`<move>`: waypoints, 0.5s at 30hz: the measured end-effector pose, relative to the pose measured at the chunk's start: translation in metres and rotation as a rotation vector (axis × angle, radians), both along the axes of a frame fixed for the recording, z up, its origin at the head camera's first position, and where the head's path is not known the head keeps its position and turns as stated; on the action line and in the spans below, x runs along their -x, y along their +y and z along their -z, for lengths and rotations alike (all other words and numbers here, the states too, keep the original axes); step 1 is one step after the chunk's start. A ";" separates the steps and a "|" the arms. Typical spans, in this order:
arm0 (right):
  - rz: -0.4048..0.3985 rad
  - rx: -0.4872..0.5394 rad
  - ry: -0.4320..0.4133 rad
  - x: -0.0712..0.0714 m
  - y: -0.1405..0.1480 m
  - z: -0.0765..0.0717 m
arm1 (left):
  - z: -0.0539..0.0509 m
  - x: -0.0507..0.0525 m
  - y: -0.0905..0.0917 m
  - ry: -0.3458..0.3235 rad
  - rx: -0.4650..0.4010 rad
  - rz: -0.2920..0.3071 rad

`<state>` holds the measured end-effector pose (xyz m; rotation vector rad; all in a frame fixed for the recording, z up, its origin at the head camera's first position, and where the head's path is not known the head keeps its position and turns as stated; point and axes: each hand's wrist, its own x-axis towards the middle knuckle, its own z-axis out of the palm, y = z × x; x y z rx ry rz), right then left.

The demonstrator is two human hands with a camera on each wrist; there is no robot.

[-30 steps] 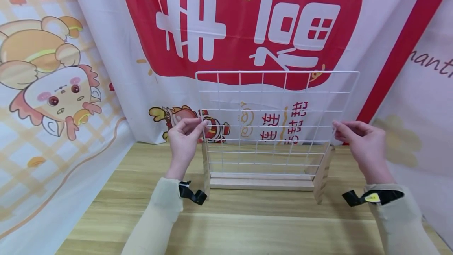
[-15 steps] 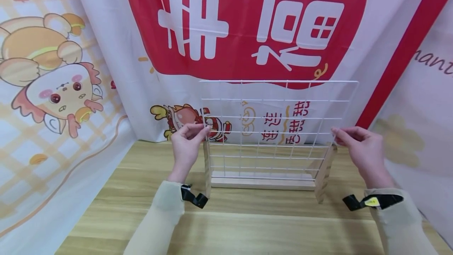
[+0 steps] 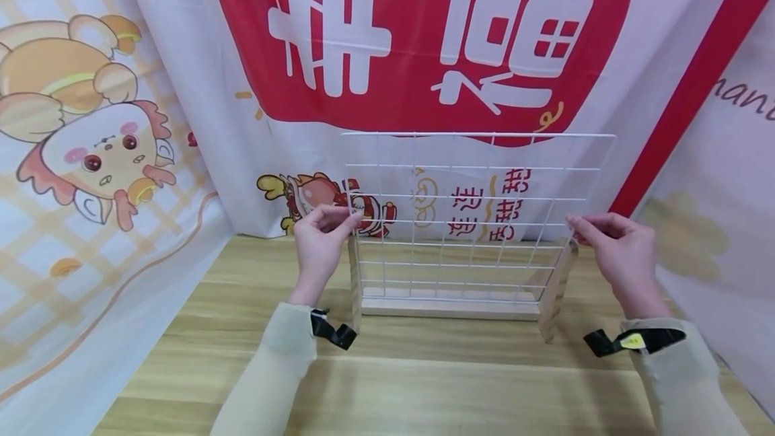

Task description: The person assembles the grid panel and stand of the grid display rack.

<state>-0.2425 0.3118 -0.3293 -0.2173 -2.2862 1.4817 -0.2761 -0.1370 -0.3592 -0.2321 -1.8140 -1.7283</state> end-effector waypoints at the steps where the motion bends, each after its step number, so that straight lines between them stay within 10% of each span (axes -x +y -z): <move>1: 0.004 -0.001 0.003 0.000 0.000 0.000 | 0.000 0.000 0.000 -0.010 0.002 -0.002; 15: 0.042 0.023 -0.019 -0.001 -0.004 0.003 | -0.026 -0.022 0.007 -0.031 0.074 0.023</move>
